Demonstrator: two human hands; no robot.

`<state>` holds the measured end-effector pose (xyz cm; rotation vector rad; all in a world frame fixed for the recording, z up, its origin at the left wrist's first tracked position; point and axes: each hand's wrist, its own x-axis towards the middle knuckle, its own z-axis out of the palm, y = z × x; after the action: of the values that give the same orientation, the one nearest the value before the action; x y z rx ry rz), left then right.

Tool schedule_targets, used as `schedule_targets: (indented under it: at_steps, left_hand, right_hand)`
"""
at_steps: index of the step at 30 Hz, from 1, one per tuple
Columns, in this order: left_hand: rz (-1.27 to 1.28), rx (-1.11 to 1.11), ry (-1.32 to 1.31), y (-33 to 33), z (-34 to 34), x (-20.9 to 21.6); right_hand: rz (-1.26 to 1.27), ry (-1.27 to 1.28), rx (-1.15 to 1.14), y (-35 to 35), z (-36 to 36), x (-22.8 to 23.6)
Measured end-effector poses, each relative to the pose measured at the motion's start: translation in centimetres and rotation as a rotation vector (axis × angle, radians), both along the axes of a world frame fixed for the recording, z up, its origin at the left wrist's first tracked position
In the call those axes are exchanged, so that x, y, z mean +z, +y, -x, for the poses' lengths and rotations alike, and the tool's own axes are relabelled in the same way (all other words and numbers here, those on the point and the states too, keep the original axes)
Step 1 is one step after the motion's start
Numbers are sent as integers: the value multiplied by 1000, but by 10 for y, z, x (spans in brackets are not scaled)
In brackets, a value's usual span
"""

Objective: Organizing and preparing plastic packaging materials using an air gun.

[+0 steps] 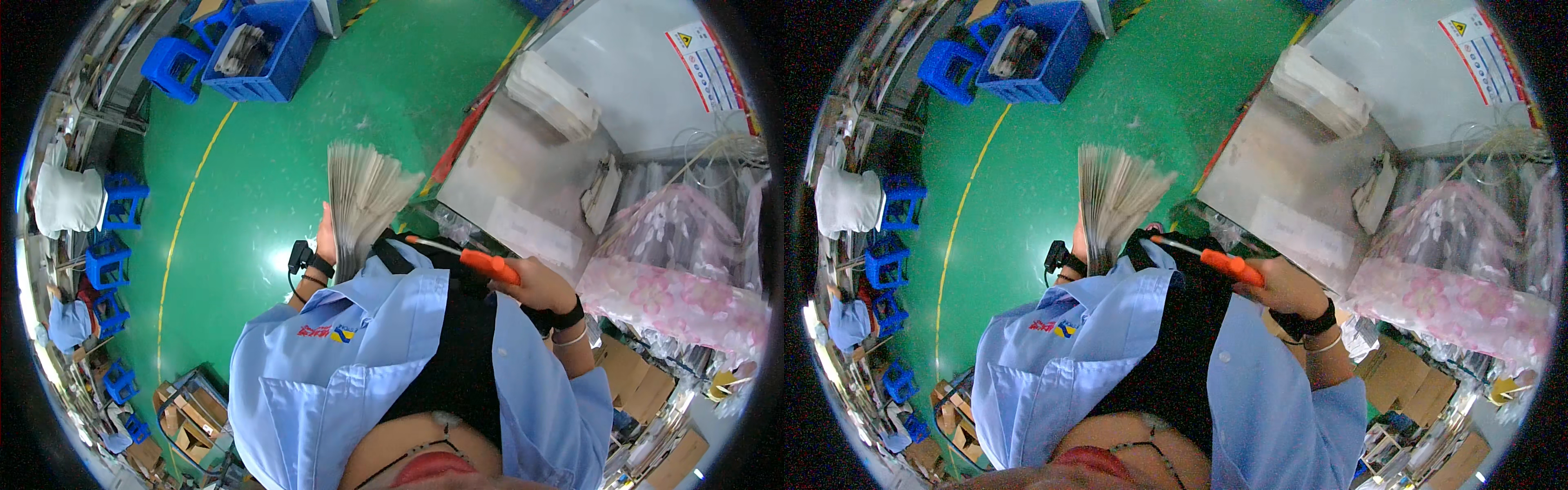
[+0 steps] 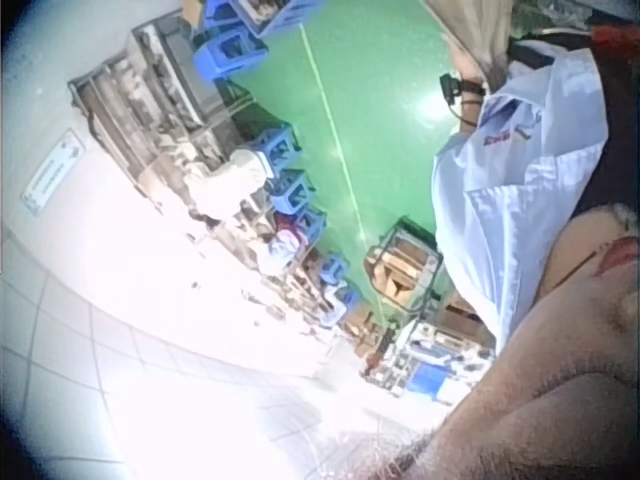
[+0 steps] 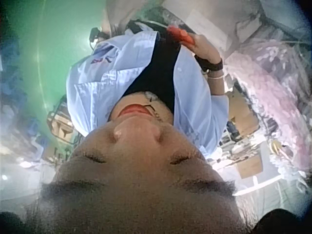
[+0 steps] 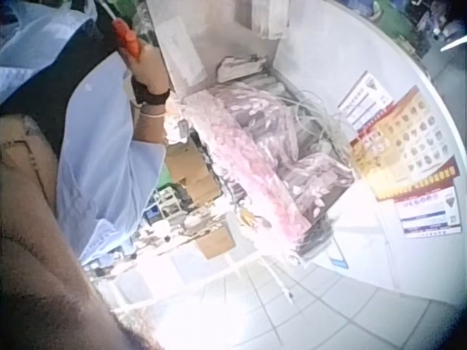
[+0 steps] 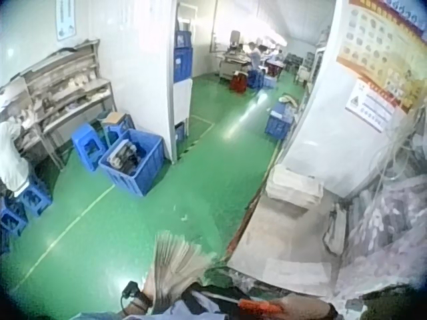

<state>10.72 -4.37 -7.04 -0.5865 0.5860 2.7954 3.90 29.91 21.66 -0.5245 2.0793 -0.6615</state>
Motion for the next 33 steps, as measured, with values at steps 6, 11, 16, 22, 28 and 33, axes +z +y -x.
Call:
schedule_targets:
  at_steps: [6,11,16,22,28,33]
  left_hand:
    - [-7,-32,-30,7,6,28]
    - [66,-69,13,-2,2,-3]
    - [116,-172,17,-5,3,-10]
    - [197,-32,-97,3,7,10]
    - [465,-192,-39,-9,4,-6]
    - [265,-180,-55,-5,8,1]
  right_hand:
    - [-35,-31,-12,0,-3,1]
    - [-9,-10,58,4,-5,-6]
    - [0,111,92,5,-1,-9]
    - [-95,-5,29,6,17,3]
    - [-38,-11,10,-3,20,5]
    - [-58,-14,107,7,19,-7]
